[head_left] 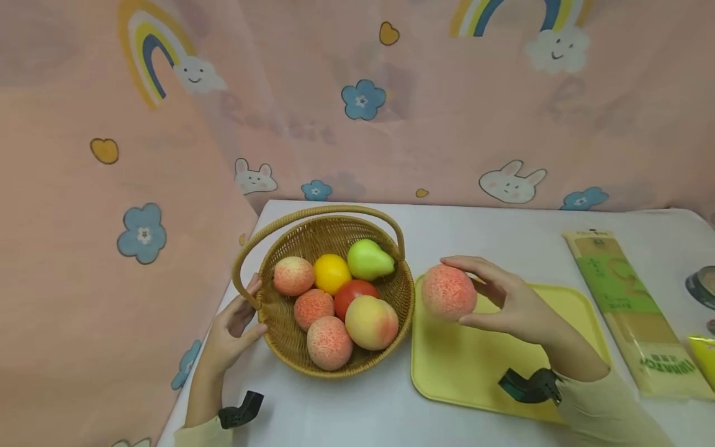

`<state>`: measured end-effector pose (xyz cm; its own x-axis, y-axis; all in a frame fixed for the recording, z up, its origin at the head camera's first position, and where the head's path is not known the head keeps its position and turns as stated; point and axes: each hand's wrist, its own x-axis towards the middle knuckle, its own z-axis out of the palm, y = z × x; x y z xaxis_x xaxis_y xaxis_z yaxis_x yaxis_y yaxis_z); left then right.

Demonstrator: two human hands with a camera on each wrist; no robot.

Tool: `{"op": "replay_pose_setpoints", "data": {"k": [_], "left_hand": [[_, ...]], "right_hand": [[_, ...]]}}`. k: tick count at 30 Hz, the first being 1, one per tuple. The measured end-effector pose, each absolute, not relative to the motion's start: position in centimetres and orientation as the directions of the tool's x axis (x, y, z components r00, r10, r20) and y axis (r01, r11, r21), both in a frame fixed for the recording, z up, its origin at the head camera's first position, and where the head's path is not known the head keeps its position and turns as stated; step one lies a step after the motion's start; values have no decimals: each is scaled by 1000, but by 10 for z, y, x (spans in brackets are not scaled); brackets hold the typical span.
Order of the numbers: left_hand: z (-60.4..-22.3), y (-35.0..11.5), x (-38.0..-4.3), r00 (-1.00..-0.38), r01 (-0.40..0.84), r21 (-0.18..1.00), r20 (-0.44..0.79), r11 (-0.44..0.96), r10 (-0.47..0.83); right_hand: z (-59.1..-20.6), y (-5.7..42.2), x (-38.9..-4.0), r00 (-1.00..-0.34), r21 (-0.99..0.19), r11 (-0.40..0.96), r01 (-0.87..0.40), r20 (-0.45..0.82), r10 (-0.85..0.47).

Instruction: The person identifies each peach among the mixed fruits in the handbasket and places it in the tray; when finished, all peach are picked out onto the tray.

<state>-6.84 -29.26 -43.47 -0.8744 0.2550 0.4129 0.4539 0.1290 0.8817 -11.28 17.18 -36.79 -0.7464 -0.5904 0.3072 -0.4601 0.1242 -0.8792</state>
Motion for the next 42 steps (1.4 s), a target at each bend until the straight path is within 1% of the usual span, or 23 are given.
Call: {"op": "replay_pose_setpoints", "data": {"k": [4,6,11,17,21,29,33,39,42], "left_hand": [[-435,-295,-68,-860,480,869,440,117,260],[-436,-295,-68,-852,493,863,453,113,262],[-437,-296,-67,-850,498,861,460,107,256],[-436,-297,-64,-866,473,873,435,119,245],[-435,-296,-64,-879,451,882,413,136,237],[-436,-293,-67,-878,453,881,414,135,242],[-436,-292,-67,-881,446,885,408,134,238],[-436,-293,-68,-880,447,885,409,129,240],[-436,-292,-68,-880,449,884,411,129,240]], "right_hand": [[-380,203,-116,-772,-852,195,-485,313,-554],[-387,216,-116,-797,-850,235,-472,297,-526],[-411,240,-119,-883,-889,308,-338,187,-430],[-438,254,-119,-929,-903,379,-204,56,-367],[-448,258,-121,-940,-895,414,-166,16,-342],[-453,264,-127,-939,-903,412,-123,-28,-342],[-455,266,-130,-936,-912,397,-101,-48,-348],[-459,270,-130,-927,-930,353,-105,-37,-373],[-460,272,-130,-931,-931,357,-80,-58,-361]]}}
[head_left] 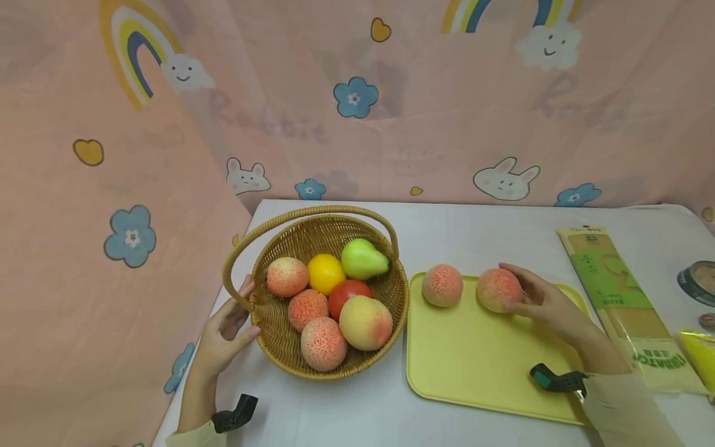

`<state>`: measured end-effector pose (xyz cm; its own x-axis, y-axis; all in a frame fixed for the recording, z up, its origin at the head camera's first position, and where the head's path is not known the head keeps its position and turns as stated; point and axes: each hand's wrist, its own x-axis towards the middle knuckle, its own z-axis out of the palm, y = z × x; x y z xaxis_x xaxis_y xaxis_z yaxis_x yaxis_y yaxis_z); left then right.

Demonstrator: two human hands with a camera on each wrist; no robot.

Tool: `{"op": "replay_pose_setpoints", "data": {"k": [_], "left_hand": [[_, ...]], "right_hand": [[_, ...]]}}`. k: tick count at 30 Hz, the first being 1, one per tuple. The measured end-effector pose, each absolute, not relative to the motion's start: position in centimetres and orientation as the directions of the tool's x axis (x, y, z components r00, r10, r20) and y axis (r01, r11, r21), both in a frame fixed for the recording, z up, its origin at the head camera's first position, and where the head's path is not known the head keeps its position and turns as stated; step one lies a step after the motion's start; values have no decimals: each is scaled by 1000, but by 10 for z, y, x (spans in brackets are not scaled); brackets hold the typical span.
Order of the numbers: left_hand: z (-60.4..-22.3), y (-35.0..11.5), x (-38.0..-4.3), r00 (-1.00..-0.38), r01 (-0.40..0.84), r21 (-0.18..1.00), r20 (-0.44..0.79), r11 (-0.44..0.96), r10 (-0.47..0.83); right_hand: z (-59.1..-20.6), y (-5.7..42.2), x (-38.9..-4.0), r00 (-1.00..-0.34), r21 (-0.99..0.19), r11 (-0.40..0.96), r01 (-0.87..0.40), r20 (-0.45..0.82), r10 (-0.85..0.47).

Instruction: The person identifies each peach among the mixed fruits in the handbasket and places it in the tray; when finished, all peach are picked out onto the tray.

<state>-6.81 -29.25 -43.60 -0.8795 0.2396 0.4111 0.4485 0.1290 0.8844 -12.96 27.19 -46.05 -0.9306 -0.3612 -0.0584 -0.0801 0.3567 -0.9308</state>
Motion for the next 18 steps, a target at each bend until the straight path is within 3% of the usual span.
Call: {"op": "replay_pose_setpoints", "data": {"k": [6,12,18], "left_hand": [[-435,-292,-68,-884,441,887,403,135,238],[-433,-292,-68,-891,425,896,389,130,232],[-433,-291,-68,-889,430,893,394,131,233]], "right_hand": [[-458,272,-128,-936,-917,388,-88,-57,-346],[-440,263,-122,-937,-895,364,-256,137,-323],[-411,240,-114,-873,-871,243,-426,325,-363]]}}
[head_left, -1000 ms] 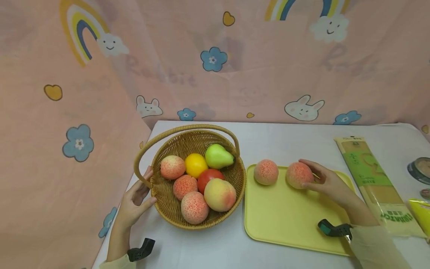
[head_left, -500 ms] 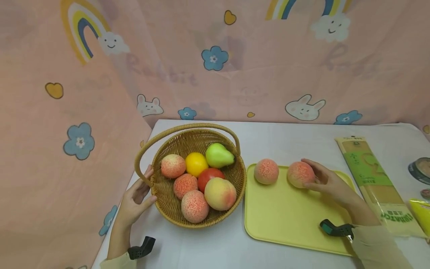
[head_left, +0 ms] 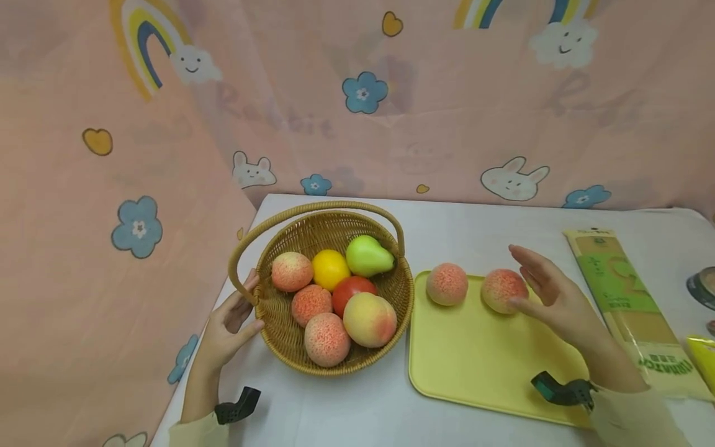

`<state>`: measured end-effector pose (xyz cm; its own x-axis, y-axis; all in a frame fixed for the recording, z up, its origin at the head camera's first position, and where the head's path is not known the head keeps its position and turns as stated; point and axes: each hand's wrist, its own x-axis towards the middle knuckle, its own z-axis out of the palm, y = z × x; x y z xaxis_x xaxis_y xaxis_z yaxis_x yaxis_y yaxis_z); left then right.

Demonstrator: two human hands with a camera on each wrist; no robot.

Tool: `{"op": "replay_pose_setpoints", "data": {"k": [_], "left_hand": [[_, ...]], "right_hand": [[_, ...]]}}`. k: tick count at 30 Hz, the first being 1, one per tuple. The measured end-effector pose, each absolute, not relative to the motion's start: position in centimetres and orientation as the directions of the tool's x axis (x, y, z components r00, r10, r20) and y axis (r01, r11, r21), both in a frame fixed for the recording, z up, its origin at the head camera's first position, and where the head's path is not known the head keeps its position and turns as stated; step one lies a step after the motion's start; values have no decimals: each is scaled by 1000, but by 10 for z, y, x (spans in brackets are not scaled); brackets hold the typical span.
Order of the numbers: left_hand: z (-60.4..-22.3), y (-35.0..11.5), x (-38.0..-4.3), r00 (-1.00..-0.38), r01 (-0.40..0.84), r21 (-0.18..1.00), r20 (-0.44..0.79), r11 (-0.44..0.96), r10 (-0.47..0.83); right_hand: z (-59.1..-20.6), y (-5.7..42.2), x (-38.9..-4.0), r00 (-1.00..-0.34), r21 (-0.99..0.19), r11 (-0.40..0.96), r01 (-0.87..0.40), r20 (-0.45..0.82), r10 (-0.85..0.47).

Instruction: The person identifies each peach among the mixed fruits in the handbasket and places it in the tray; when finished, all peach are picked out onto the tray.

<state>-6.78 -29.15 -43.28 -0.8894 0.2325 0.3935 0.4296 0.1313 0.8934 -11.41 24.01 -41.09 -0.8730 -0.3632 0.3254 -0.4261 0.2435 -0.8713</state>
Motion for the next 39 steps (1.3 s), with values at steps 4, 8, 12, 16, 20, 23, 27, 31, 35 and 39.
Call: {"op": "replay_pose_setpoints", "data": {"k": [4,8,12,16,20,23,27,31,35,39], "left_hand": [[-432,-292,-68,-890,430,892,392,138,234],[-433,-292,-68,-881,447,885,411,131,233],[-433,-291,-69,-870,470,873,432,132,239],[-432,-291,-69,-869,472,870,431,143,245],[-432,-292,-68,-872,466,872,424,150,247],[-432,-292,-68,-874,462,874,419,153,244],[-433,-292,-68,-875,461,875,419,149,243],[-434,-292,-68,-872,463,875,422,143,248],[-436,-293,-68,-874,462,875,420,148,244],[-435,-293,-69,-881,449,879,407,158,243]], "right_hand": [[-396,222,-108,-818,-851,187,-491,377,-434],[-389,203,-106,-790,-838,210,-504,349,-505],[-383,182,-107,-769,-860,209,-466,277,-575],[-376,161,-109,-737,-847,238,-475,235,-634],[-369,139,-113,-693,-830,264,-492,190,-695],[-363,124,-116,-653,-833,261,-488,149,-743],[-358,106,-122,-589,-787,275,-552,135,-797],[-355,93,-128,-514,-737,287,-612,95,-853],[-352,87,-134,-441,-718,295,-630,19,-897],[-351,82,-140,-395,-720,306,-623,-48,-917]]}}
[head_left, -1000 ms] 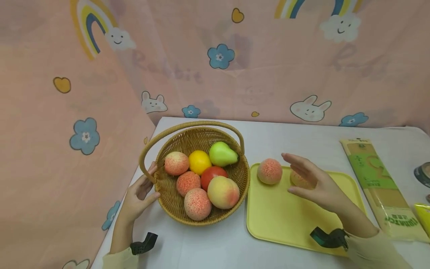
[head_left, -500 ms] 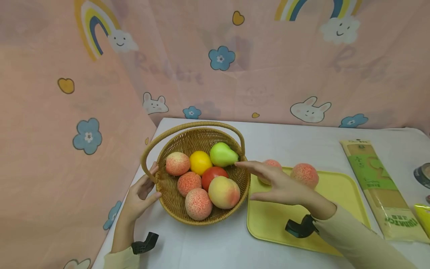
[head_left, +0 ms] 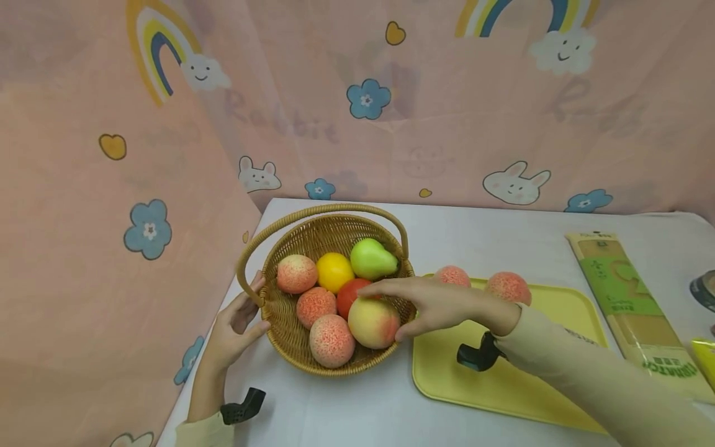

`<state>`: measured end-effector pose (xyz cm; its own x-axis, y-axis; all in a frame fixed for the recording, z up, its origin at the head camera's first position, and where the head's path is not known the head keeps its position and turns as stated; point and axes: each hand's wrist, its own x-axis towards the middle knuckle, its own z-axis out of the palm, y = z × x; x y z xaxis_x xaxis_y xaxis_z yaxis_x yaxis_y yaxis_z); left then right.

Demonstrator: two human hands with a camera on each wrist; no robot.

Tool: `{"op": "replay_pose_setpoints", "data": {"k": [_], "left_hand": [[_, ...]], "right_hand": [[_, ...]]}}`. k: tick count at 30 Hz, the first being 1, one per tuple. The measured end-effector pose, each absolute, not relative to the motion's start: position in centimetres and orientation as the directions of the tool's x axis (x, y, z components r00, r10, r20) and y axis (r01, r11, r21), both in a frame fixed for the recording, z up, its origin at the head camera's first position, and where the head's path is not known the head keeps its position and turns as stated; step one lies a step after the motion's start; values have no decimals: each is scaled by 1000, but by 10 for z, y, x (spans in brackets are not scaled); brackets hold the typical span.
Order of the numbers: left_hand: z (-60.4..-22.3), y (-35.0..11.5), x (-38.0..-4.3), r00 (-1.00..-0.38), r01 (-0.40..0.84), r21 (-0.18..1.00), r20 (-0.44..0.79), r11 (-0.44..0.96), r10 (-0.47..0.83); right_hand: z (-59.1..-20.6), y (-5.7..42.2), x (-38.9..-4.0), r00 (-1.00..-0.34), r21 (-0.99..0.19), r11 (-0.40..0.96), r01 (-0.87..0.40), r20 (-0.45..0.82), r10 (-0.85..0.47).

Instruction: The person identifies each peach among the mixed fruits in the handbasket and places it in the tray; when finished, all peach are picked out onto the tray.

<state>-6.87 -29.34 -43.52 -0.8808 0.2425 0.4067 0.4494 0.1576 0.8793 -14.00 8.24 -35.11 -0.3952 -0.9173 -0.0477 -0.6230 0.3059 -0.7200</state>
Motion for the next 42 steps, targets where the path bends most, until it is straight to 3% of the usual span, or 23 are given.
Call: {"op": "replay_pose_setpoints", "data": {"k": [25,30,42], "left_hand": [[-431,-292,-69,-888,435,883,389,178,245],[-431,-291,-69,-885,441,880,393,176,249],[-431,-291,-69,-874,462,871,415,167,254]], "right_hand": [[-351,62,-154,-197,-701,247,-669,-154,-968],[-351,59,-156,-193,-696,257,-671,-171,-966],[-355,60,-160,-214,-737,192,-648,-66,-975]]}}
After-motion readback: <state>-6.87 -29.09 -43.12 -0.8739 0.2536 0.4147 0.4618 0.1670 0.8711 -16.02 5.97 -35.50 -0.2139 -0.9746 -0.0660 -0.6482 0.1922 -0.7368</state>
